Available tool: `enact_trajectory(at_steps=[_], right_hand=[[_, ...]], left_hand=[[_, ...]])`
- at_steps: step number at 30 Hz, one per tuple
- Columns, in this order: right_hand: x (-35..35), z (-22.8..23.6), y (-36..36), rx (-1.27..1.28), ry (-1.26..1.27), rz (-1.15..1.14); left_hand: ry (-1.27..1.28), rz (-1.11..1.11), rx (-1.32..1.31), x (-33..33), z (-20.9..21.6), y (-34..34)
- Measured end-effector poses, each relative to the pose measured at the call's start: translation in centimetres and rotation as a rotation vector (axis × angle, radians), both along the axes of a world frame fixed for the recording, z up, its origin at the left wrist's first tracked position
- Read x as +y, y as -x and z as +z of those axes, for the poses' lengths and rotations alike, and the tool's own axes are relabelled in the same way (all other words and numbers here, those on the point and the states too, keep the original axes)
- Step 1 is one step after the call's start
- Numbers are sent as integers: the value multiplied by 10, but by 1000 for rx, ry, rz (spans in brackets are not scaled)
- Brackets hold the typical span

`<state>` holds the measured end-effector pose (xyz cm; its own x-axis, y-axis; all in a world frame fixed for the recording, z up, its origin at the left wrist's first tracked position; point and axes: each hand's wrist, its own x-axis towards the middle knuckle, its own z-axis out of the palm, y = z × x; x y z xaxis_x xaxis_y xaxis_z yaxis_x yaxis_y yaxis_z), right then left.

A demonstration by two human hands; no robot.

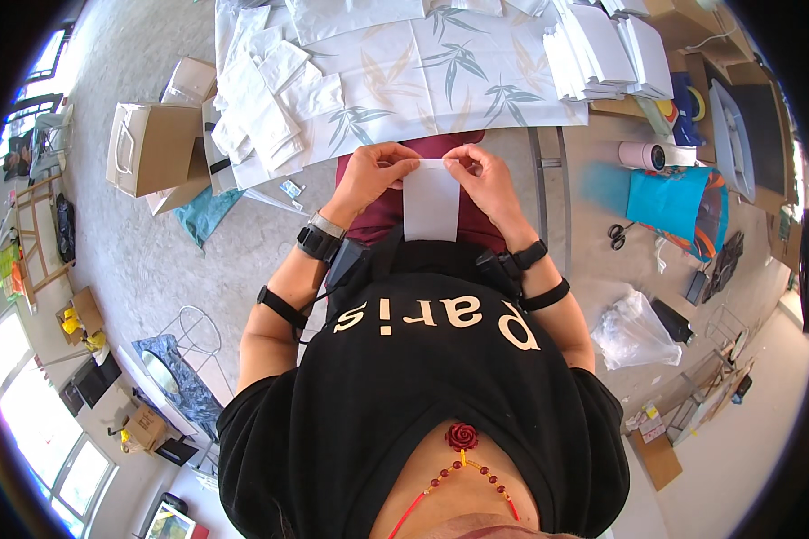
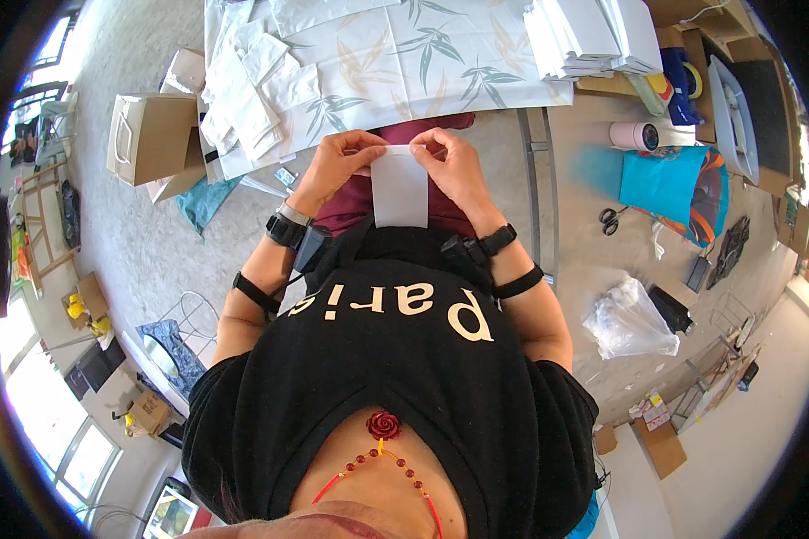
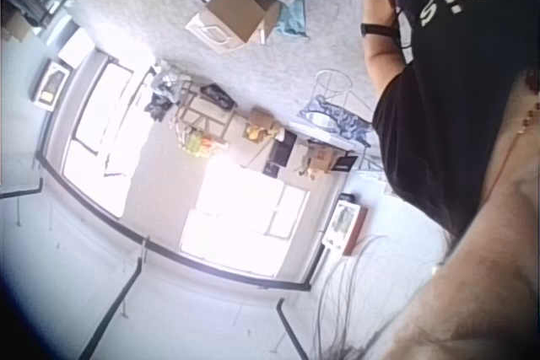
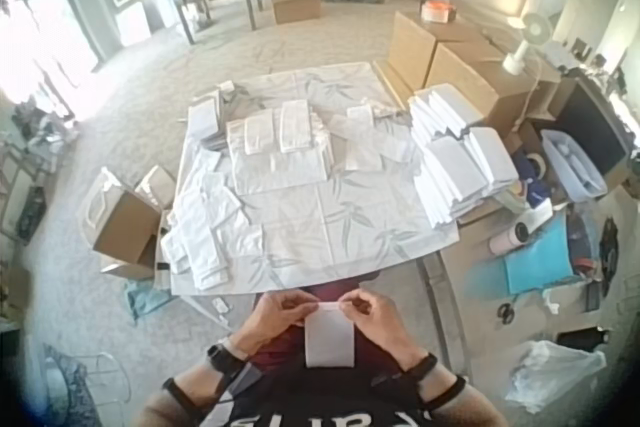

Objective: The person folds paper sheets to form envelopes and stacks them onto a pile.

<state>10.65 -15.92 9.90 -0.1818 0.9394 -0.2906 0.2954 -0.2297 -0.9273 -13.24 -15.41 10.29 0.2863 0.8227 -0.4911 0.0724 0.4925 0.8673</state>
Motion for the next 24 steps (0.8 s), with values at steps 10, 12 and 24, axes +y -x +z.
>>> enact_trajectory(at_steps=[10,12,24], right_hand=[[4,1,-3,24,-13,56],[3,8,-2,9,-27,66],[-3,5,0,22,-107,79]], left_hand=[[-59,-4,31,3,-4,0],[-73,-8,30,3,-5,1],[-203,-12,67,-7,-3,1]])
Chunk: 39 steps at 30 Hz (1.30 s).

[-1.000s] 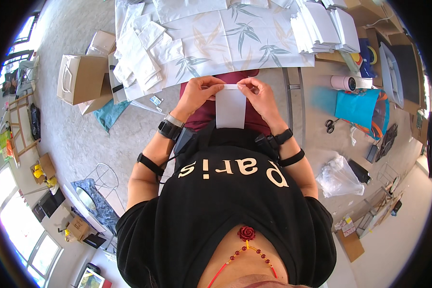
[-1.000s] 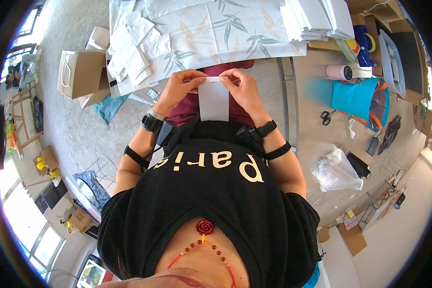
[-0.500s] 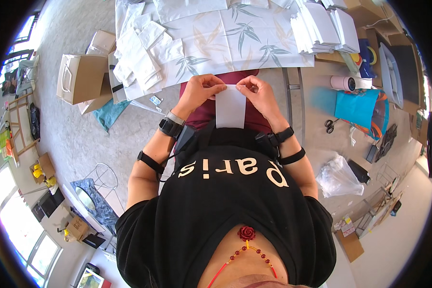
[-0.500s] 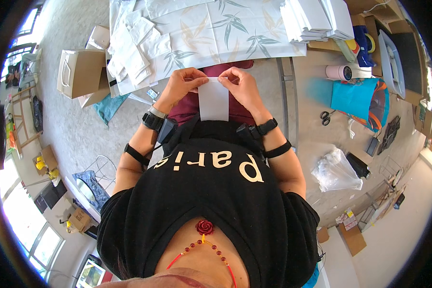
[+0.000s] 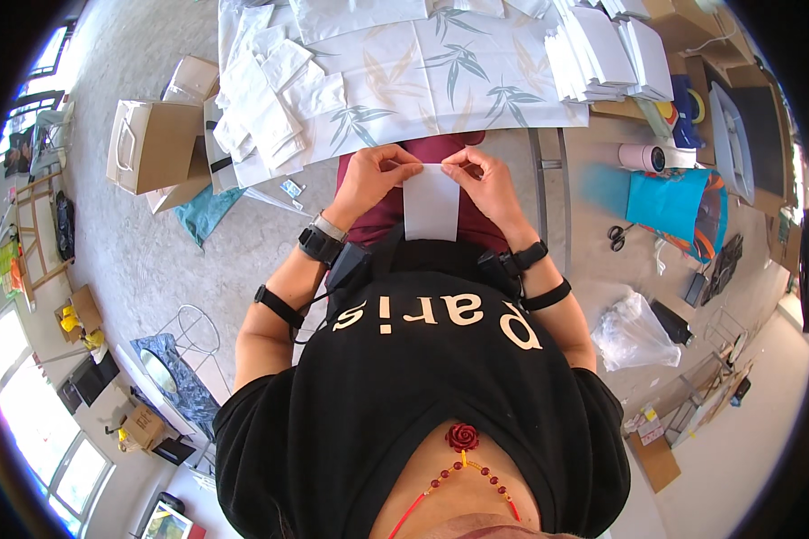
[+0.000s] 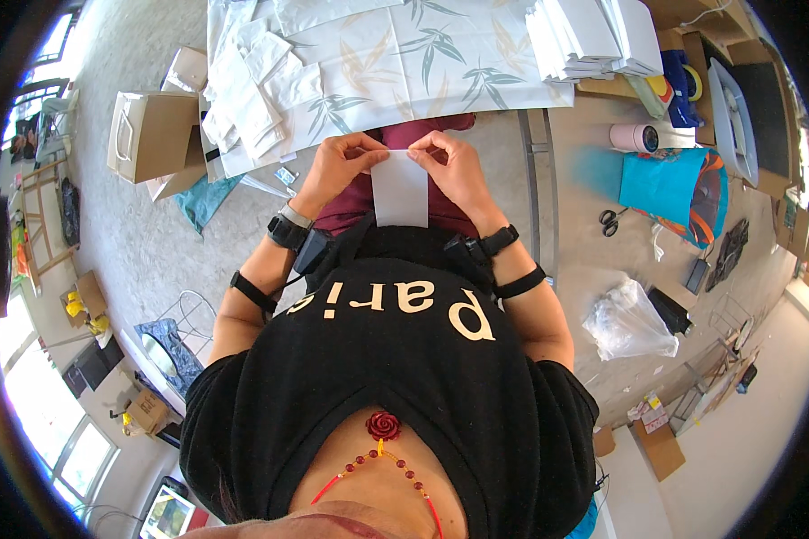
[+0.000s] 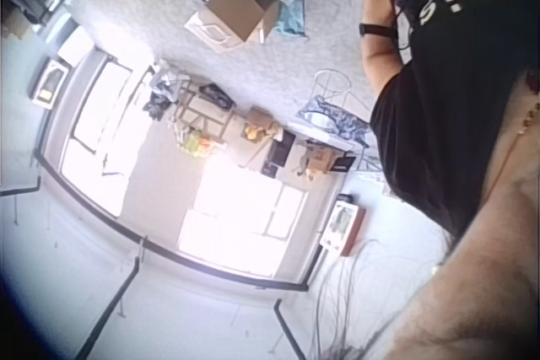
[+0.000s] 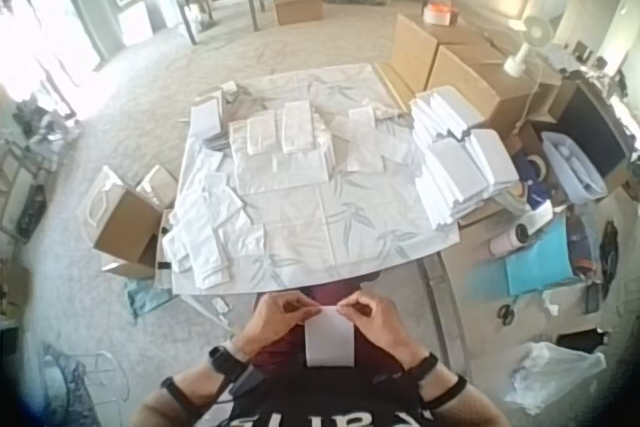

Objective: The person folds paper sheets to form envelopes and stacks them onto a pile.

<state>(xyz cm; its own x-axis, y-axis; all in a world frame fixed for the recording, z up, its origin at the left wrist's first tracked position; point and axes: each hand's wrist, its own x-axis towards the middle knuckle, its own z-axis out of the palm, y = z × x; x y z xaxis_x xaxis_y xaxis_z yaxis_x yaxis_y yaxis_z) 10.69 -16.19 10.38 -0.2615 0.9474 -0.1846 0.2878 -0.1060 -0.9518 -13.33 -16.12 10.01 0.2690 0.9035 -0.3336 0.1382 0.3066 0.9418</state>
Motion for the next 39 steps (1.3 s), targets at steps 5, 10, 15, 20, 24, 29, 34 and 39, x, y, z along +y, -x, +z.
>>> enact_trajectory(at_steps=[5,10,15,20,24,29,34,39], right_hand=[[10,1,-8,-14,70,93],[26,1,-13,-103,131,197],[24,4,-11,-137,87,177],[14,10,-13,-117,-8,160],[4,11,-9,-122,-133,134],[1,6,-12,-31,1,126],[31,2,-24,-51,179,300],[36,18,-18,-149,152,315]], left_hand=[[-23,-136,67,14,3,0],[37,-279,141,35,4,-2],[-28,-294,187,37,3,-5],[-117,-268,190,27,7,-4],[-180,-206,187,14,12,-4],[-190,-177,163,8,14,-6],[-148,-288,174,29,11,-5],[-147,-385,265,46,16,-11]])
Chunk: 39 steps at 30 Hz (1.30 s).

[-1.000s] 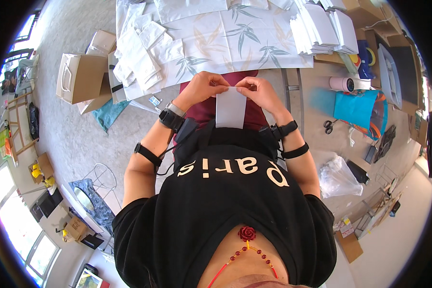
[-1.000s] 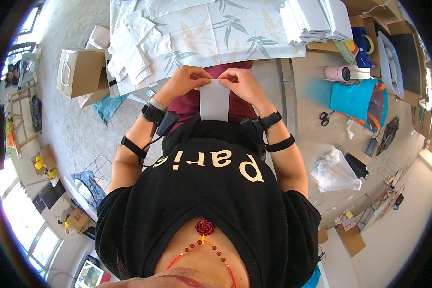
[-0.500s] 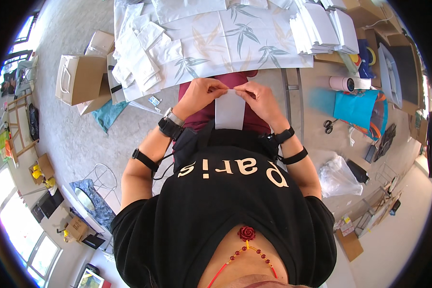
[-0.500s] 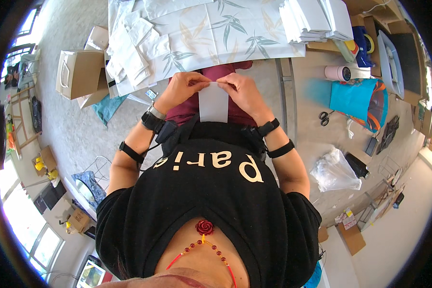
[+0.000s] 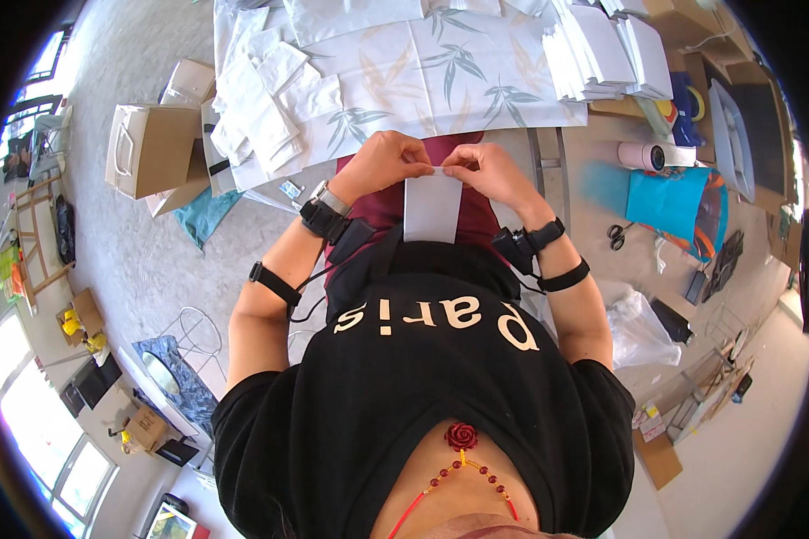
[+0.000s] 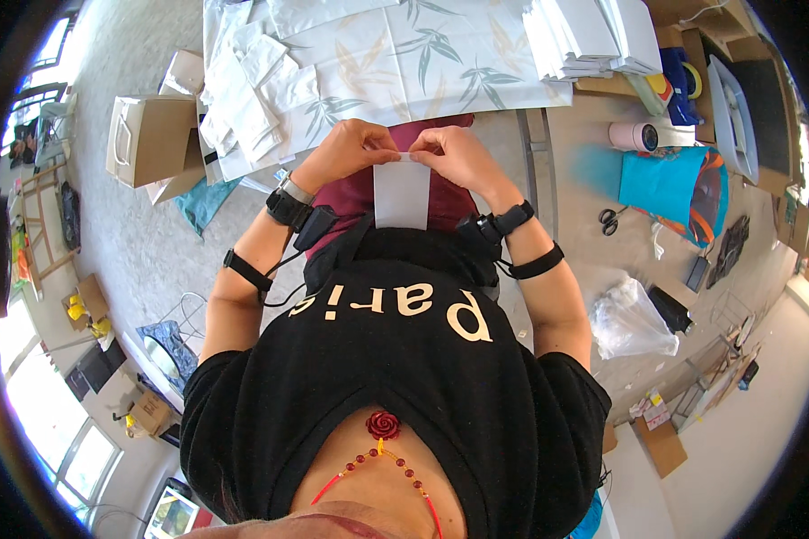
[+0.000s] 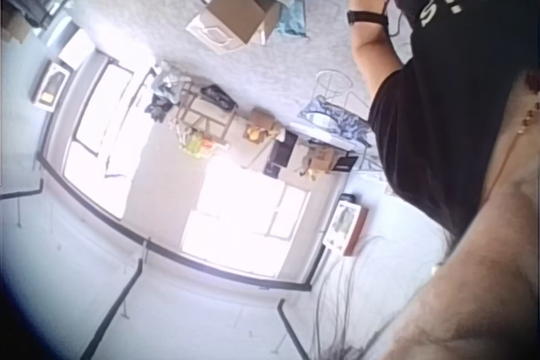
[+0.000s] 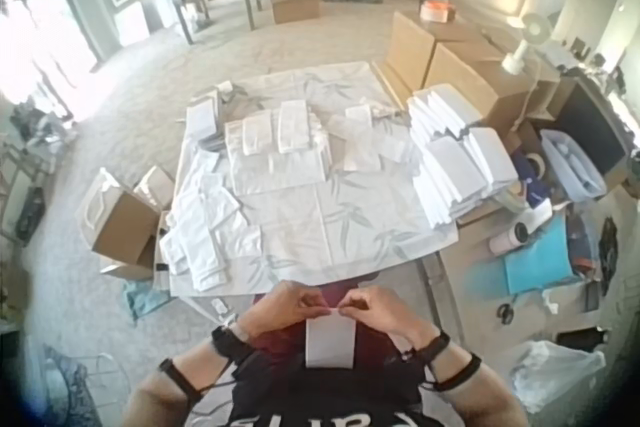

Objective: The person folds paper sheets to form envelopes and stacks them onto a pile.

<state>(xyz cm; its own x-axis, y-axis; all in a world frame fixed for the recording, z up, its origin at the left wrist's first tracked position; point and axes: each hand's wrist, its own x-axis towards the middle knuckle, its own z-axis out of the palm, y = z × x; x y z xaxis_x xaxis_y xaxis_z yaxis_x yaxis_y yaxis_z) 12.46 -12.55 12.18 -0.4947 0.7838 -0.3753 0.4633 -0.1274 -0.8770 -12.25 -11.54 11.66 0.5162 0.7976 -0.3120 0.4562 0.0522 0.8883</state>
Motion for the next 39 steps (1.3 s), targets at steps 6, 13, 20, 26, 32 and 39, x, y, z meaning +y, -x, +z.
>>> enact_trajectory(at_steps=[6,13,20,26,32,39], right_hand=[[-16,5,0,-37,-147,-41],[-30,2,-6,81,-116,-90],[-7,-2,-10,113,100,-28],[-3,-1,-9,34,53,18],[-3,6,-8,-2,-63,99],[0,4,-12,38,-17,121]], left_hand=[[-68,38,-33,-10,-2,-1],[-77,155,-136,-33,3,0],[-87,79,-71,-20,0,1],[-66,75,-102,-15,0,0],[-57,87,-108,-17,0,2],[-43,82,-98,-18,0,3]])
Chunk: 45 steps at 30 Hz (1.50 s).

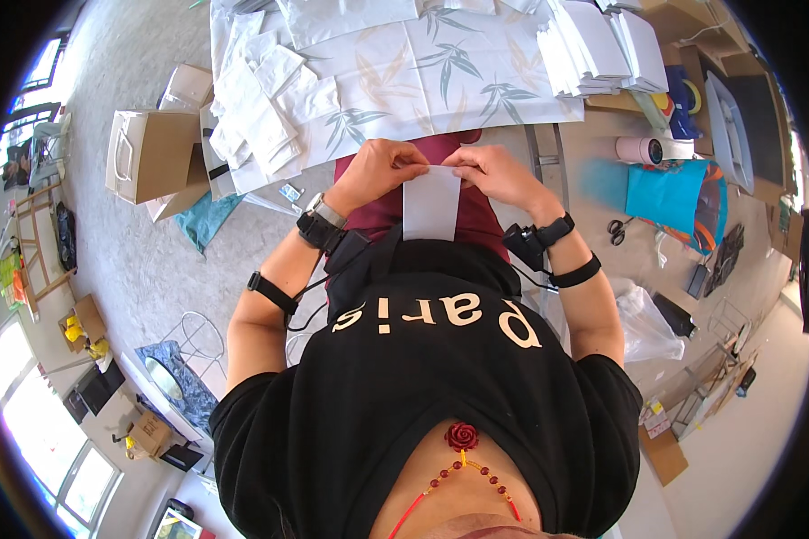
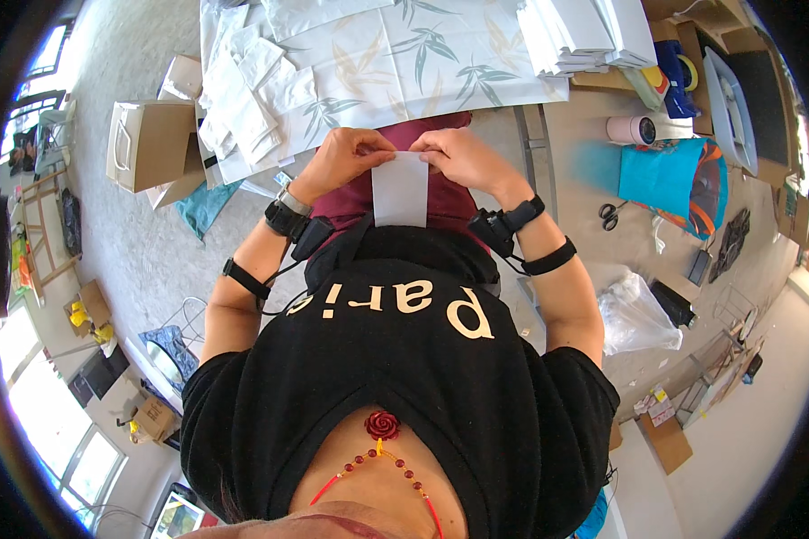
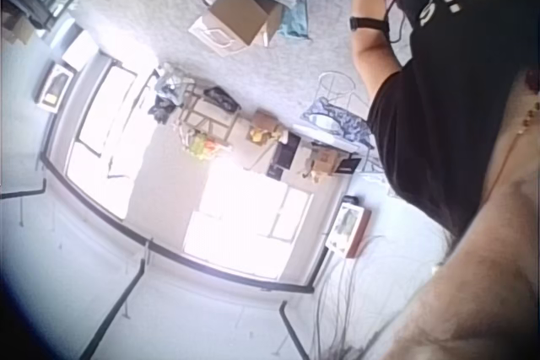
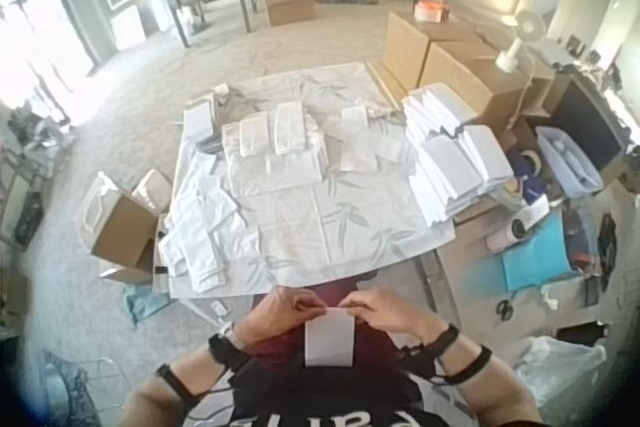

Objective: The person folds paper sheets to form envelopes and stacks them onto a pile.

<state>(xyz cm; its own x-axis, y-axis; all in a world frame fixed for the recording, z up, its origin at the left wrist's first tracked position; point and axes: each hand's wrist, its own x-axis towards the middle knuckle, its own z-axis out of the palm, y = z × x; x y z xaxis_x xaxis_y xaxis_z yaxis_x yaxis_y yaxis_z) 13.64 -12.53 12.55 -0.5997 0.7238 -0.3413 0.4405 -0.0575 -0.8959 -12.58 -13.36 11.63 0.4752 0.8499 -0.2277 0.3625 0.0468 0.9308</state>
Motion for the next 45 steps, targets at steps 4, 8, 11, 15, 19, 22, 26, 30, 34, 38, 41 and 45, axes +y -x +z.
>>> enact_trajectory(at_steps=[4,8,11,15,19,22,26,30,34,38,41,45], right_hand=[[-9,1,5,-83,-239,-15],[-27,2,10,-62,-184,-152],[-38,7,10,-41,-179,-176],[-48,-8,10,64,-218,-234],[-48,-10,8,55,-136,-239],[-48,-11,9,36,-119,-224],[-45,-11,8,16,-153,-174],[-42,-9,11,30,-192,-178],[-42,-21,7,16,-316,-98],[-42,-24,6,32,-289,-91],[-40,-19,6,10,-269,-80],[-26,-6,9,-45,-237,-50]], left_hand=[[-16,61,2,-7,-3,0],[-18,138,-33,-21,1,-1],[-57,135,6,-29,0,1],[-79,134,61,-37,1,1],[-130,148,15,-45,0,0],[-205,132,-17,-51,-7,0],[-274,76,-11,-53,-13,2],[59,146,-118,-49,-9,8],[62,148,-102,-53,-15,7],[95,93,-83,-51,-19,10],[93,70,-80,-49,-25,11],[126,78,-123,-45,-20,8]])
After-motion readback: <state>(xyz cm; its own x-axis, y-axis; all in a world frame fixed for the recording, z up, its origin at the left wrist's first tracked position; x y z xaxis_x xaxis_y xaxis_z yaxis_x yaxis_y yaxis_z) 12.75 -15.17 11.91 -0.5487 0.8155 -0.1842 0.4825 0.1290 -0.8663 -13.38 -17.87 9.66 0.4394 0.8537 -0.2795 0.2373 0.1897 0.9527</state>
